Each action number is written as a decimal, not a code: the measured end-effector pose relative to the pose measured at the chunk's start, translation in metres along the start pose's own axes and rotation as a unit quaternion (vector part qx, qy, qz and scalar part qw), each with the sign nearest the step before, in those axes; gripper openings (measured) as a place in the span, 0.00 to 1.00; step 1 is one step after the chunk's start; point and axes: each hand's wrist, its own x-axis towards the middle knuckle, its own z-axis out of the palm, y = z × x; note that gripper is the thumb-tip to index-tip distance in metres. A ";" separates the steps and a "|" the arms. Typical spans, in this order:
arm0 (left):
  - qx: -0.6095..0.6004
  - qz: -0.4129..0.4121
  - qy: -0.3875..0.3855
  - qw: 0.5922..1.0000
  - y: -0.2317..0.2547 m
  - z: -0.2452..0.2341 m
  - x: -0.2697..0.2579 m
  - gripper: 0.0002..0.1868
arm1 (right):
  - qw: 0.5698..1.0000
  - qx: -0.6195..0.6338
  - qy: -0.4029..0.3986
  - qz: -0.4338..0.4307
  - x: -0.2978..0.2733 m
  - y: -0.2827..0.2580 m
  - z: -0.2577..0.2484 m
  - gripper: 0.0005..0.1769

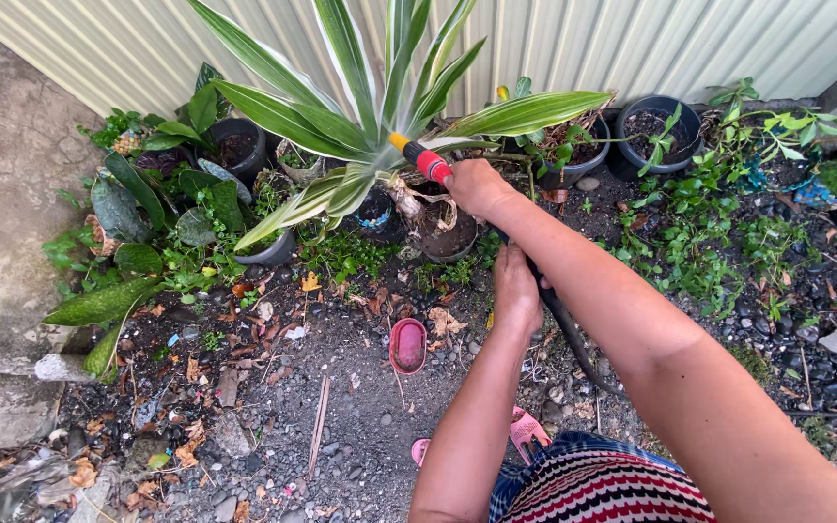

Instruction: The person waters various potted succulents and flowering plants in an outdoor garden using a hose with a spray nozzle.

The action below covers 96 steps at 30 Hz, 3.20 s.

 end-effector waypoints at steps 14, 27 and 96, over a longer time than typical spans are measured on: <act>-0.003 -0.024 -0.025 0.999 0.009 -0.002 -0.014 0.17 | 1.000 -0.020 0.011 -0.011 -0.003 0.006 0.018 0.21; -0.001 -0.028 -0.034 0.999 -0.010 -0.018 -0.012 0.16 | 1.000 -0.018 0.004 0.015 -0.002 0.028 0.041 0.20; 0.183 -0.135 0.169 0.959 -0.199 -0.206 -0.080 0.22 | 0.699 0.631 -0.074 0.328 -0.131 0.150 0.240 0.12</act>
